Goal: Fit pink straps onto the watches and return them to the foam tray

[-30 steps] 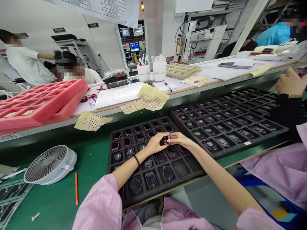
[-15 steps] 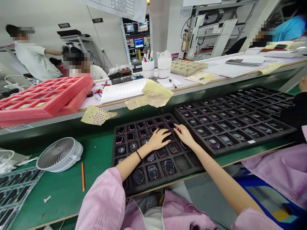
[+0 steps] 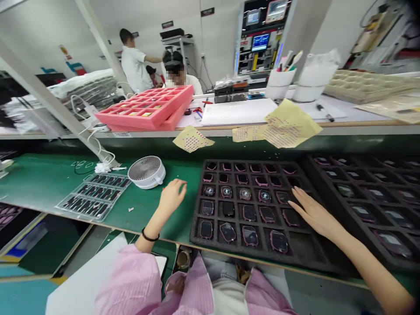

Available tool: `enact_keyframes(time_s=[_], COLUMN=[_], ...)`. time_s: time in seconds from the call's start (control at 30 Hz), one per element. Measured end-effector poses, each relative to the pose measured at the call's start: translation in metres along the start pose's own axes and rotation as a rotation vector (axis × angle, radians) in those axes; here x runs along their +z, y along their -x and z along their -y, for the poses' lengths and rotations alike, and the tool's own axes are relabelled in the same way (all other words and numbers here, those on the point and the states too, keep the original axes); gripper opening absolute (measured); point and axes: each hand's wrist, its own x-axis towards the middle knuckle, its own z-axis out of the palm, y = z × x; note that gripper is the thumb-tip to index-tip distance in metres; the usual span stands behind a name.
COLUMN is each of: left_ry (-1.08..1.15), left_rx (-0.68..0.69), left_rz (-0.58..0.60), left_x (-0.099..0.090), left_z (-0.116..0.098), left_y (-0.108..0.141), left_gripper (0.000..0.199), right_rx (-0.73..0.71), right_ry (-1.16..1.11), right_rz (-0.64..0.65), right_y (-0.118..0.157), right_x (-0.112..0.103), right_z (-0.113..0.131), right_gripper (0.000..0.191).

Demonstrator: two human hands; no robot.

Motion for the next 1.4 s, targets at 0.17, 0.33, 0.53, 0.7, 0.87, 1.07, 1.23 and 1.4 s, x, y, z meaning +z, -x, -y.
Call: enact_keyframes(time_s=[0.17, 0.33, 0.53, 0.7, 0.87, 1.07, 1.23, 1.4], left_ry=[-0.318, -0.370, -0.402, -0.362, -0.270, 0.254, 1.026, 1.384], left_rx=[-0.368, -0.084, 0.334, 0.361, 0.184, -0.011, -0.184, -0.294], left_rz=[0.064, 0.191, 0.306, 0.329, 0.312, 0.220, 0.161, 0.250], left_x=[0.011, 0.016, 0.007, 0.005, 0.014, 0.016, 0.013, 0.016], left_z=[0.067, 0.087, 0.106, 0.096, 0.093, 0.075, 0.020, -0.020], left_y=[0.039, 0.048, 0.051, 0.046, 0.043, 0.033, 0.008, -0.006], left_gripper=[0.024, 0.040, 0.032, 0.019, 0.020, 0.021, 0.034, 0.050], right_rx=[-0.142, -0.349, -0.206, -0.112, -0.110, -0.058, -0.025, 0.146], right_ry=[-0.015, -0.119, -0.119, -0.223, -0.511, -0.993, -1.348, -1.842], right_rz=[-0.099, 0.031, 0.092, 0.070, 0.059, 0.102, 0.289, 0.492], right_y=[-0.040, -0.118, -0.197, -0.229, -0.230, -0.218, -0.184, -0.160], right_x=[-0.017, -0.013, 0.038, 0.067, 0.072, 0.064, 0.042, 0.025], right_z=[0.049, 0.156, 0.224, 0.239, 0.243, 0.260, 0.300, 0.321], right_gripper=[0.059, 0.037, 0.023, 0.022, 0.022, 0.035, 0.032, 0.027])
